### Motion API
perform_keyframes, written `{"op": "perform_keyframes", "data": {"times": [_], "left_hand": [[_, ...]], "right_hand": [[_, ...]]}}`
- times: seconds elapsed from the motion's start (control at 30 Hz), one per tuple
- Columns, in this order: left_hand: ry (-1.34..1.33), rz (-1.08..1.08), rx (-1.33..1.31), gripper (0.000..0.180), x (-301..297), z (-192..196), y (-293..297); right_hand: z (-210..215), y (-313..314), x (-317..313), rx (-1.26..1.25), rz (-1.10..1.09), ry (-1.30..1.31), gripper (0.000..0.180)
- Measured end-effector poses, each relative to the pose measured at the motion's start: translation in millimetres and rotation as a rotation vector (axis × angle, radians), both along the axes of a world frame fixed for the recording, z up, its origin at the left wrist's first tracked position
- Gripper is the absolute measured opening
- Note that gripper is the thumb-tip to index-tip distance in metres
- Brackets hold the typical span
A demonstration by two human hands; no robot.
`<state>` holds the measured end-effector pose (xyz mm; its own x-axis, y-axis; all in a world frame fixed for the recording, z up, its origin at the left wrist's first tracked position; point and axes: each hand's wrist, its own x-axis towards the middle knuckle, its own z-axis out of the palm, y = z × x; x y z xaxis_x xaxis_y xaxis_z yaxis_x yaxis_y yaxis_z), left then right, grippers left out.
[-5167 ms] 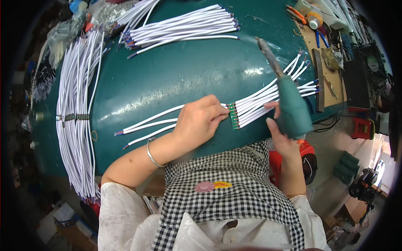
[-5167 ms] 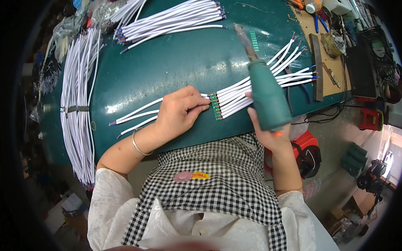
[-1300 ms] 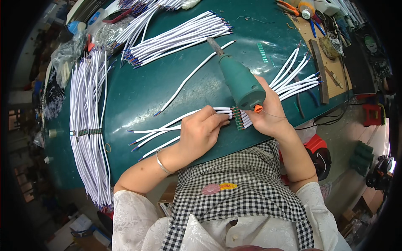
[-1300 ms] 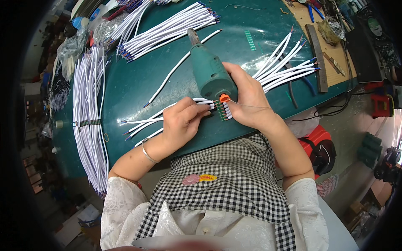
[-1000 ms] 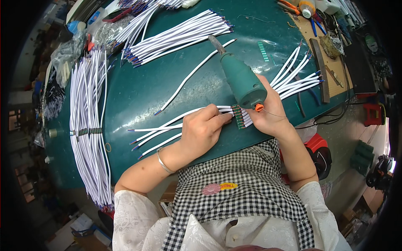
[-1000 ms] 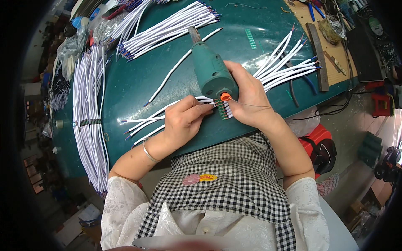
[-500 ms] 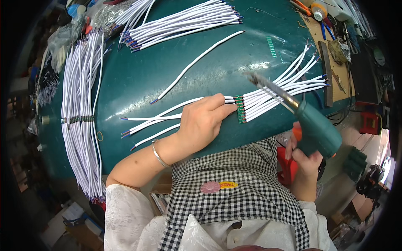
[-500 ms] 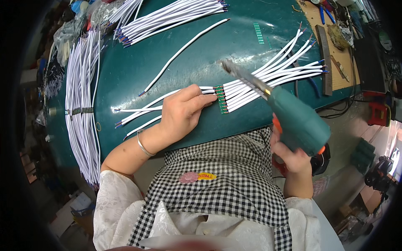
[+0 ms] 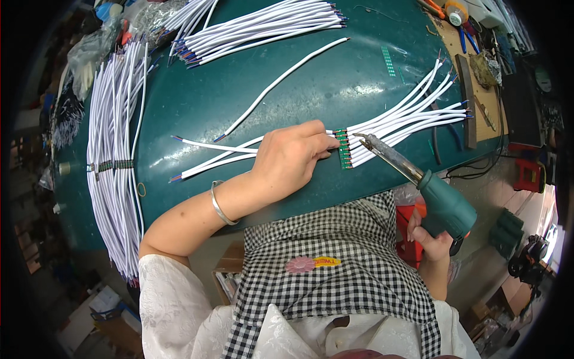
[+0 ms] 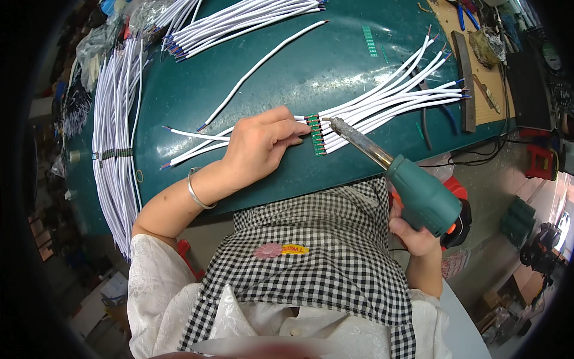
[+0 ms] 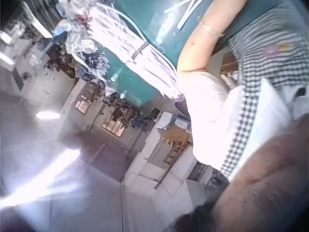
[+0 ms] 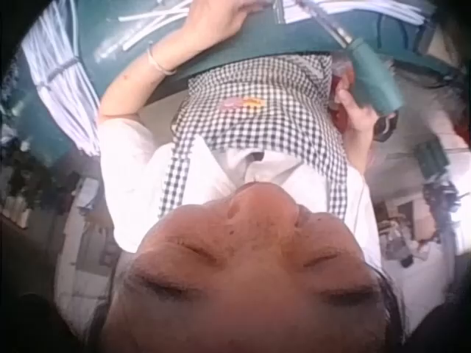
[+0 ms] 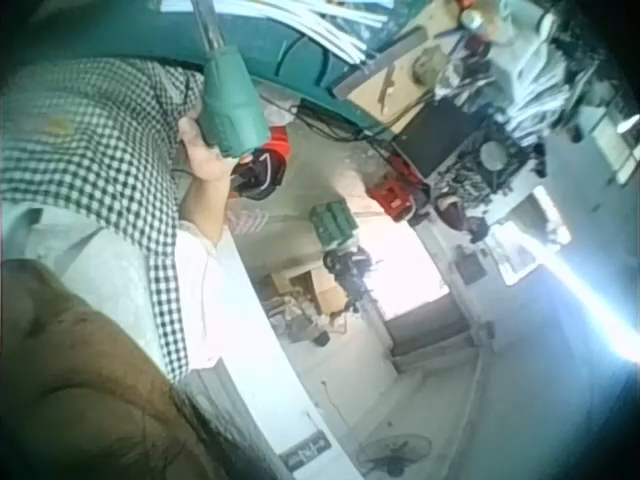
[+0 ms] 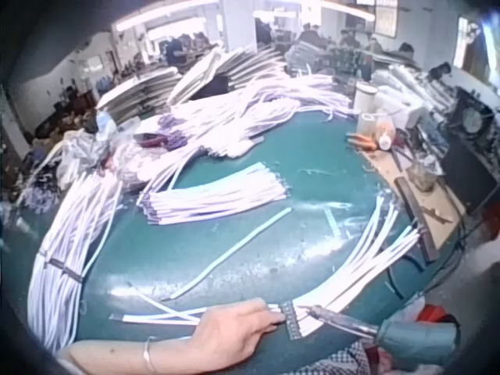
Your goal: The person solders multiple white wires onto small green PCB strips using a soldering iron and solder wire, holding the wires with pliers.
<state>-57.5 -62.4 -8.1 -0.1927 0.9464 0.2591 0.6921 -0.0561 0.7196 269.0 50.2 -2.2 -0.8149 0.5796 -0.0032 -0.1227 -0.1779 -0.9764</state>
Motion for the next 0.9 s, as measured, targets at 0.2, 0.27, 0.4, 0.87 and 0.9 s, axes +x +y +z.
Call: {"op": "perform_keyframes", "data": {"times": [0.2, 0.27, 0.4, 0.87, 0.9], "left_hand": [[0.001, 0.014, 0.030, 0.022, 2.9, -4.2, -1.2], [0.004, 0.042, 0.038, 0.022, 3.3, -5.6, -0.9], [-0.024, 0.092, 0.073, 0.013, 7.6, -7.5, 1.4], [0.100, 0.071, 0.104, 0.016, 7.9, -8.0, -0.9], [0.099, 0.071, 0.103, 0.016, 8.0, -8.5, -1.0]], "right_hand": [[-7.6, -4.3, 7.9, 0.037, -0.031, -0.071, 0.063], [-8.4, -5.0, 8.9, -0.029, -0.032, -0.101, 0.062], [-3.5, -3.9, 3.5, 0.029, 0.042, -0.087, 0.060], [5.3, -10.6, -5.0, 0.079, -0.022, -0.266, 0.027], [4.7, -10.3, -4.2, 0.078, -0.022, -0.267, 0.027]]}}
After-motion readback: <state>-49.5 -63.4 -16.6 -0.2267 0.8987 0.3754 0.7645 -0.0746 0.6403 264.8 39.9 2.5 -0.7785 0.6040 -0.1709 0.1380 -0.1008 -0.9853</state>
